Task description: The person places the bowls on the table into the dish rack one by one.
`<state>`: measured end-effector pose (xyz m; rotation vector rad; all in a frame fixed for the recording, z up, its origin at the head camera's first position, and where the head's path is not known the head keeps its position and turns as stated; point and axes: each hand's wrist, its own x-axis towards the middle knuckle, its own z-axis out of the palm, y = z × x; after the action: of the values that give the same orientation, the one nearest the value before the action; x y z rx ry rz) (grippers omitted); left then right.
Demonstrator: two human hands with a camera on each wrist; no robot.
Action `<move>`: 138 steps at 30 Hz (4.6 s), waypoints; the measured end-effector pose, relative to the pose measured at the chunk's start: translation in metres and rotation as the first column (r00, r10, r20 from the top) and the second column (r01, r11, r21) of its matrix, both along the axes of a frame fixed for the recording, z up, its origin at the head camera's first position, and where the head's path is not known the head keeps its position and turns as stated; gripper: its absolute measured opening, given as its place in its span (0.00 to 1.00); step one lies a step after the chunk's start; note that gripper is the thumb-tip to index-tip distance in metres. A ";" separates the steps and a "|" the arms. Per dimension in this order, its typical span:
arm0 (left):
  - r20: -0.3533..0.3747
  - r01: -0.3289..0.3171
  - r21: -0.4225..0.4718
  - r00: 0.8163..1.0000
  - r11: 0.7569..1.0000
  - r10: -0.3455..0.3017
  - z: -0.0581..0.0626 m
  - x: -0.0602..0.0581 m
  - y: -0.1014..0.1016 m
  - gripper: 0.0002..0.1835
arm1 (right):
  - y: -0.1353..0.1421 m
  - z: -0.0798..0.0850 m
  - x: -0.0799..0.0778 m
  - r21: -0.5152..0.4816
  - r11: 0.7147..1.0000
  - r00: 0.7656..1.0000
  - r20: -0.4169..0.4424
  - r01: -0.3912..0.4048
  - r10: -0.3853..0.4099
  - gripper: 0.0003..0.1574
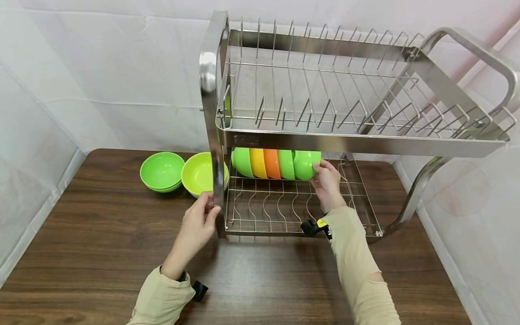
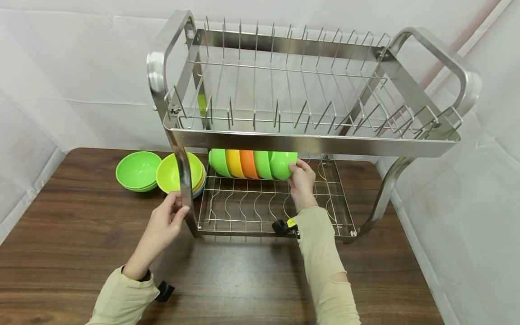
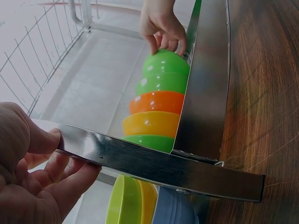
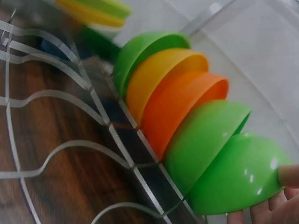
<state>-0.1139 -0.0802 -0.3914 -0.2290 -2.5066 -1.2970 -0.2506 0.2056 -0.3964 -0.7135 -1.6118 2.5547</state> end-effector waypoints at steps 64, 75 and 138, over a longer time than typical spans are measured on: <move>0.034 0.028 0.008 0.999 1.000 -0.028 -0.001 -0.002 -0.003 0.09 | 0.110 0.049 0.147 0.751 0.347 0.824 -0.543 0.562 -0.160 0.25; 0.027 0.025 0.012 0.999 1.000 -0.026 -0.004 -0.001 -0.004 0.09 | 0.126 0.023 0.135 0.816 0.308 0.871 -0.473 0.489 -0.130 0.25; 0.364 -0.175 -0.422 0.866 0.890 0.343 0.000 -0.107 -0.155 0.22 | 0.135 0.027 0.138 0.847 0.354 0.918 -0.357 0.397 -0.175 0.19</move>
<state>-0.2208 -0.2356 -0.3910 0.3573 -3.0132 -0.8094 -0.1122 0.3403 -0.3693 -0.4791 -2.1545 1.0722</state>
